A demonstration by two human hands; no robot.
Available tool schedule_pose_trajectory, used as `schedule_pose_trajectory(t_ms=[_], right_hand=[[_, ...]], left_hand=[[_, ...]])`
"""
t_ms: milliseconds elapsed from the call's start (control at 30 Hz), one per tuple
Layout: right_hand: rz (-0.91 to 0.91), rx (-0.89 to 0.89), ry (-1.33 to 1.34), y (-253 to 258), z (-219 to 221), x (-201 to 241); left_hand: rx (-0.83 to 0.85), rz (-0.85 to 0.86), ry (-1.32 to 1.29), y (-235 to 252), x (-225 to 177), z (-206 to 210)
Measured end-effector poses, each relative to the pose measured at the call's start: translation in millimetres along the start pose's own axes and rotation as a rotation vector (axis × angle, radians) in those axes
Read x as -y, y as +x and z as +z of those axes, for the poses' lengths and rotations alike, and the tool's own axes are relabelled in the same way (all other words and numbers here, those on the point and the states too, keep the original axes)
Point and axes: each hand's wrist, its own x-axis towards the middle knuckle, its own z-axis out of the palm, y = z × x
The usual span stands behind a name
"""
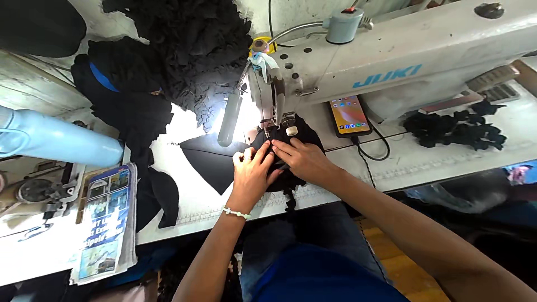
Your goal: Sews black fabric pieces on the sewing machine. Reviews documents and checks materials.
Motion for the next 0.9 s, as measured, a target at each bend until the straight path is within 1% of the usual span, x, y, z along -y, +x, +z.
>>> schedule_pose_trajectory(t_ms=[167,300,367,467,567,733,833,900], right_hand=[[-0.040,0.008,-0.020,1.5,-1.5,-1.9],[0.007,0.002,-0.058,-0.8,-0.1,2.4],[0.038,0.001,-0.025,-1.2,0.3,0.7],[0.060,0.032,0.073,3.5,-0.4,-11.8],[0.044,0.046,0.143,11.7,6.6,-31.5],[0.065,0.131,0.133,27.2,3.1,-46.7],[0.083,0.131,0.150,31.3,4.4,-50.8],[0.130,0.126,0.173,32.0,2.1,-47.2]], left_hand=[[-0.003,-0.026,0.008,-2.2,-3.3,0.1],[0.024,-0.058,0.007,-1.1,-5.2,-3.9],[0.014,-0.062,-0.012,0.7,-2.6,-4.5],[0.027,-0.063,-0.037,6.8,6.0,-5.4],[0.050,-0.075,-0.043,15.6,16.3,-5.7],[0.076,-0.068,-0.099,31.3,26.1,-4.6],[0.039,-0.078,-0.120,31.8,26.9,-2.0],[-0.016,-0.085,-0.136,27.7,25.0,1.8]])
